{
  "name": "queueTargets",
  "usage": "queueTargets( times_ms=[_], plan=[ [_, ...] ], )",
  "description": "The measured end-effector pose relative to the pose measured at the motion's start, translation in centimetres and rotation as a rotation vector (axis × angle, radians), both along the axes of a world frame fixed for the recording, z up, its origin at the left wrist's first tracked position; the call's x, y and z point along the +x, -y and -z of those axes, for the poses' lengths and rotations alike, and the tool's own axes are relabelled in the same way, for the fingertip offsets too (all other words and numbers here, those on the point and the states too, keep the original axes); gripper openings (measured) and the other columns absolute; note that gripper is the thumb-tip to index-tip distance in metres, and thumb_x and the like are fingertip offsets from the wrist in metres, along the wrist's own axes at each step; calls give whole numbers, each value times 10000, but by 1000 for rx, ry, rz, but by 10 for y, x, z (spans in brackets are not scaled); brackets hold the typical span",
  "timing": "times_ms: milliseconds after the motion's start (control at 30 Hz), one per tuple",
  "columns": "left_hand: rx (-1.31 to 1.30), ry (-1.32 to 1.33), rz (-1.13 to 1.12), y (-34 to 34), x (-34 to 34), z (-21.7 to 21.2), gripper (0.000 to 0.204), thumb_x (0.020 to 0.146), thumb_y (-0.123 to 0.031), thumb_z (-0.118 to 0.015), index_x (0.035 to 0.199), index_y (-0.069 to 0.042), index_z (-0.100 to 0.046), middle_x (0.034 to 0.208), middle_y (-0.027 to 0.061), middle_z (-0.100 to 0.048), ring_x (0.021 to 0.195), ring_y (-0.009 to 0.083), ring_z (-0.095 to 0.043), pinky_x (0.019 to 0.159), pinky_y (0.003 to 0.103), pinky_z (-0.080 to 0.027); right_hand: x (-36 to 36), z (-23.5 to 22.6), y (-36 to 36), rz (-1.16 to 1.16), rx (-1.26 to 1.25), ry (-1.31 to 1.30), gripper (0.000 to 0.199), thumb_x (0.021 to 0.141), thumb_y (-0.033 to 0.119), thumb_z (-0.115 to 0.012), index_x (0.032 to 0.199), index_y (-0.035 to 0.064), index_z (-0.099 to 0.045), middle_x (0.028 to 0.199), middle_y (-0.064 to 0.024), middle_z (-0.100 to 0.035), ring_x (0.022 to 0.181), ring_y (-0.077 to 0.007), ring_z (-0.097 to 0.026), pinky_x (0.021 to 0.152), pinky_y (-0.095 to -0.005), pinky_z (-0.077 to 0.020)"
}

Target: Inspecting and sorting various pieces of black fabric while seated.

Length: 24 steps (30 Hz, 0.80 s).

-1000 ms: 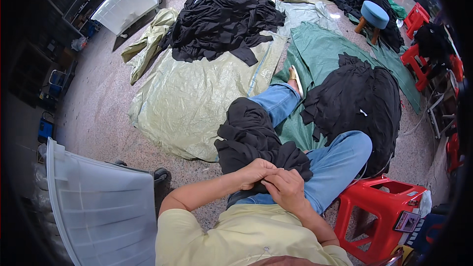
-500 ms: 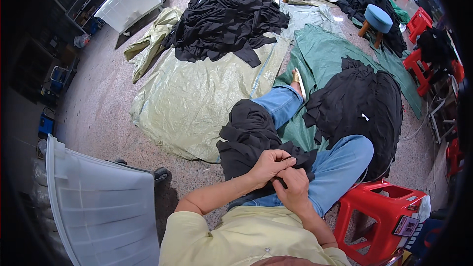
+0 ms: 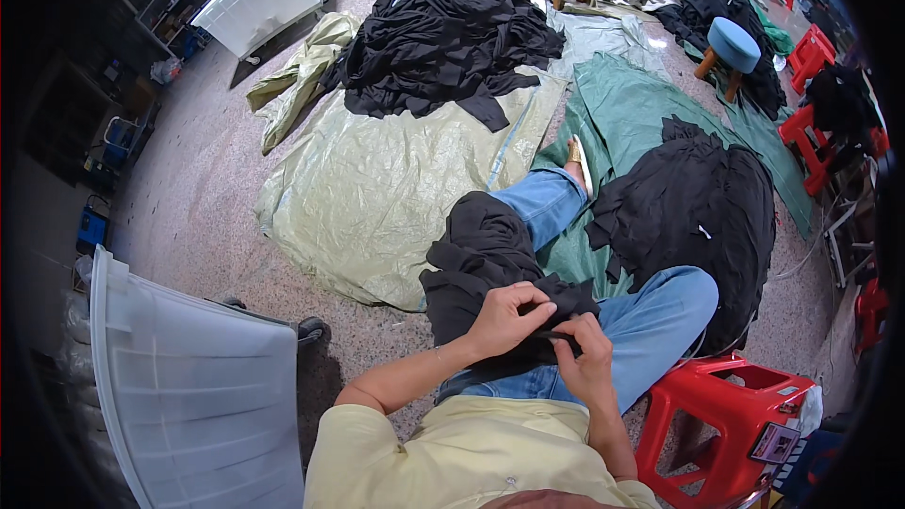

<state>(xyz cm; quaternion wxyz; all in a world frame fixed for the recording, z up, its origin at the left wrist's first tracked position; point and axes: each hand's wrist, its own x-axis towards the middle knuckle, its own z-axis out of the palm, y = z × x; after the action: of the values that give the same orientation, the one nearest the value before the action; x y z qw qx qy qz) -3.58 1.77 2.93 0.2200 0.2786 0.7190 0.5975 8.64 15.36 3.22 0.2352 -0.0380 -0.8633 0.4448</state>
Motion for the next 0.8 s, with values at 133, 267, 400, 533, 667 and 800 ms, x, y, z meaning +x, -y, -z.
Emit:
queueTargets(
  times_ms=[133,267,400,533,667,800],
  plan=[
    [10,243,146,7,-4,5,147,871,-110,-707,841,33,-696,726,17,-638,674,54,-546,610,240,-440,2,-5,7,75,-173,-4,199,731,-103,-681,890,5,-626,816,-127,-606,750,-299,-611,680,-360,-487],
    [36,478,212,11,-5,12,148,875,-108,-705,802,21,-710,731,-35,-650,674,14,-516,598,212,-422,1,-2,11,106,-125,-43,195,730,-103,-694,885,2,-636,810,-118,-612,732,-272,-611,655,-329,-480],
    [0,458,214,14,-6,13,151,875,-113,-703,801,18,-710,714,-42,-638,671,9,-510,593,207,-414,3,2,13,113,-99,-41,200,720,-96,-717,883,6,-662,807,-114,-617,713,-258,-620,635,-320,-482],
    [-98,393,292,16,-7,9,135,897,-106,-693,846,18,-713,763,-36,-654,719,4,-528,640,190,-426,5,7,13,122,-64,-61,195,721,-73,-752,885,13,-691,803,-110,-643,692,-258,-646,597,-329,-504],
    [-45,422,270,16,-1,15,136,896,-106,-682,841,16,-708,767,-38,-653,721,-2,-514,626,203,-418,5,6,11,103,-99,-47,194,712,-63,-767,876,16,-700,796,-107,-659,689,-242,-656,594,-310,-509],
    [5,521,267,17,1,14,120,888,-92,-673,844,18,-698,758,-15,-650,707,25,-534,629,223,-427,6,3,12,111,-76,-46,196,714,-67,-763,879,17,-698,791,-103,-658,685,-244,-653,591,-312,-508]
  ],
)
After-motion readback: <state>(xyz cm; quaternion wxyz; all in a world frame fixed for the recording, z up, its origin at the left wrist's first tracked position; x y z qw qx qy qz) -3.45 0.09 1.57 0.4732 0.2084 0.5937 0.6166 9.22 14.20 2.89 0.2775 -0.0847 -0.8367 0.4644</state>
